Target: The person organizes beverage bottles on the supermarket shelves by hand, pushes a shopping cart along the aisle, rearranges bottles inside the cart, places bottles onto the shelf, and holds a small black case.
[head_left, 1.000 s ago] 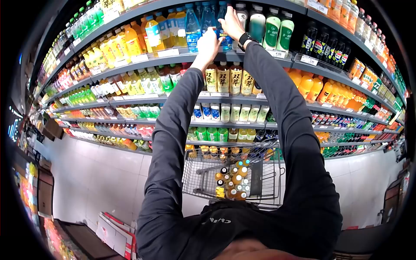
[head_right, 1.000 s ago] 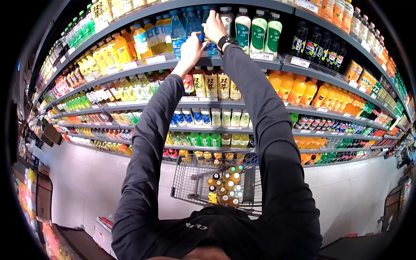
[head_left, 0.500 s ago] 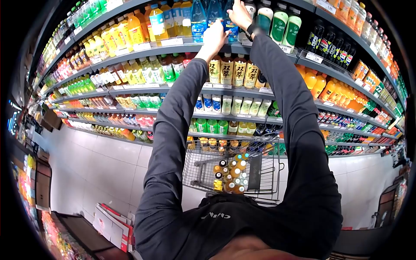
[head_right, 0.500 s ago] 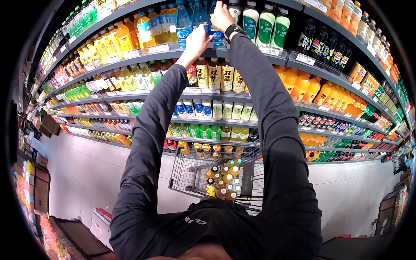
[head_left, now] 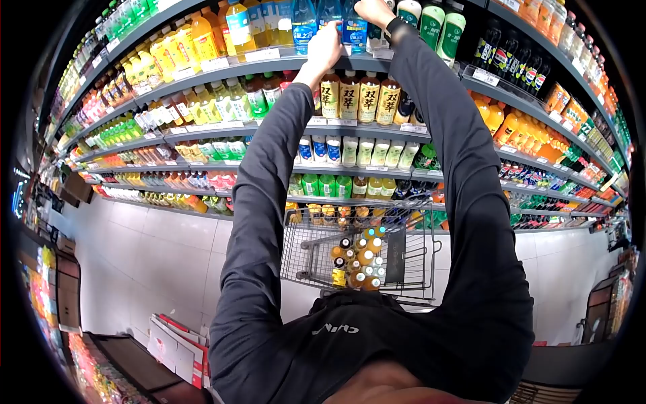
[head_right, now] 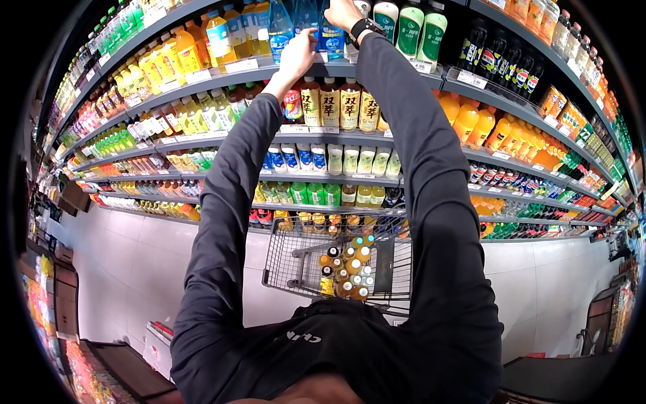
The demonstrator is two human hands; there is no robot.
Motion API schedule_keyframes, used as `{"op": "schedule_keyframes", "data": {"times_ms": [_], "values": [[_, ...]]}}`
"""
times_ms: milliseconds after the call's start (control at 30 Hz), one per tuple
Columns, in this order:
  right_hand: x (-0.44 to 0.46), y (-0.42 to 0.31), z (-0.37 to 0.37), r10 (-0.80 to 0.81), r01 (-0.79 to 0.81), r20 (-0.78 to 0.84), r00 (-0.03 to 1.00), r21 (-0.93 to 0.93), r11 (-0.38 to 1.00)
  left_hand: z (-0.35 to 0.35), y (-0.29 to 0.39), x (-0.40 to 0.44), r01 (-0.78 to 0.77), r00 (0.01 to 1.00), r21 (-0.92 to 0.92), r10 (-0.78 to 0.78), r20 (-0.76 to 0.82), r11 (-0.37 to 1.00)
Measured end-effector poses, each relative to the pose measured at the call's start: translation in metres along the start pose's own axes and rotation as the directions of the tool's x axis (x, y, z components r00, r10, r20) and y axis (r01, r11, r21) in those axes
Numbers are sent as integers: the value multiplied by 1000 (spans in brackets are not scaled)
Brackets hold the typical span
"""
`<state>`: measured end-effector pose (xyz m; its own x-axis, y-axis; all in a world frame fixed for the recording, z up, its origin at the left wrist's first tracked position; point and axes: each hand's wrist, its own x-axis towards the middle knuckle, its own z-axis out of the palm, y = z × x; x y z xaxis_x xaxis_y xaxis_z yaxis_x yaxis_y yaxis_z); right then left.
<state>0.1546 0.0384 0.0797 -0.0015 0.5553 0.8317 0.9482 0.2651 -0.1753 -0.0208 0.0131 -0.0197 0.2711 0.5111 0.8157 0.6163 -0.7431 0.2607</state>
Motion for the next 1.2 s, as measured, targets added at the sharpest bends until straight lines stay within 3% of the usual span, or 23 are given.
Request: {"op": "schedule_keyframes", "data": {"times_ms": [33, 100, 167, 433, 567, 600, 633, 700, 733, 767, 800, 833, 867, 900, 933, 967, 1000, 1067, 1100, 1133, 1167, 1200], "values": [[-1, -3, 0, -24, 24, -63, 998, -6, 1000, 1, -2, -2, -27, 999, -11, 27, -23, 1000], [0, -6, -8, 35, -36, 31, 999, 31, 999, 0, -5, -2, -83, 994, -28, 80, -76, 996], [0, -9, -9, 7, -5, -25, 1000, 58, 998, 1, -7, -2, -80, 995, -15, 79, -60, 997], [-3, -26, -30, 86, -93, 69, 994, 104, 990, 0, -6, -3, -131, 989, -44, 127, -72, 990], [2, -9, -13, 88, -89, 44, 995, 36, 995, -9, 5, -9, -114, 991, -111, 105, -80, 987], [-9, -11, -17, 44, -40, -39, 998, 103, 994, -7, 4, -11, -114, 990, -112, 103, -100, 987], [-15, -4, -11, -120, 133, -194, 974, 58, 989, -13, 12, -17, -82, 993, -141, 68, -99, 987], [-30, 8, 1, -432, 433, -458, 777, -109, 895, -26, 25, -34, -97, 989, -285, 60, -136, 954], [-50, -8, -13, -197, 272, -304, 932, 229, 935, -32, 31, -48, -58, 993, -408, 9, -120, 911], [-86, -30, -34, 2, 30, -62, 998, 507, 861, -40, 42, -73, 25, 989, -415, -84, -123, 909], [-118, -37, -37, 61, -56, 14, 998, 635, 771, -47, 47, -100, 104, 987, -528, -154, -52, 843], [-153, -39, -39, 107, -142, 95, 990, 740, 658, -46, 57, -134, 111, 969, -695, -233, -84, 711], [-191, -40, -56, 133, -374, 371, 919, 715, 590, -54, 70, -173, 226, 945, -658, -326, -31, 719], [-245, -55, -58, 214, -346, 276, 937, 817, 462, -55, 71, -214, 380, 917, -619, -369, 154, 687], [-297, -47, -63, 232, -483, 432, 872, 672, 562, -46, 80, -263, 359, 916, -710, -374, 144, 605], [-341, -71, -95, 237, -597, 554, 798, 671, 440, -27, 73, -315, 403, 911, -632, -360, 203, 662], [-397, -77, -101, 328, -735, 660, 676, 638, 229, -37, 92, -358, 573, 818, -614, -427, 386, 543], [-524, -73, -92, 286, -734, 751, 595, 653, -188, -21, 100, -462, 752, 652, -431, -467, 597, 499], [-557, -99, -122, 373, -817, 794, 480, 560, -141, 9, 94, -536, 779, 617, -401, -477, 626, 482], [-637, -83, -110, 342, -826, 801, 492, 553, -108, -25, 119, -545, 798, 561, -326, -427, 710, 507], [-705, -73, -92, 486, -949, 816, 313, 256, 182, -32, 127, -574, 817, 532, -358, -350, 771, 453], [-789, -68, -83, 396, -852, 817, 419, 504, -138, -27, 133, -614, 851, 473, -313, -359, 804, 422]]}}
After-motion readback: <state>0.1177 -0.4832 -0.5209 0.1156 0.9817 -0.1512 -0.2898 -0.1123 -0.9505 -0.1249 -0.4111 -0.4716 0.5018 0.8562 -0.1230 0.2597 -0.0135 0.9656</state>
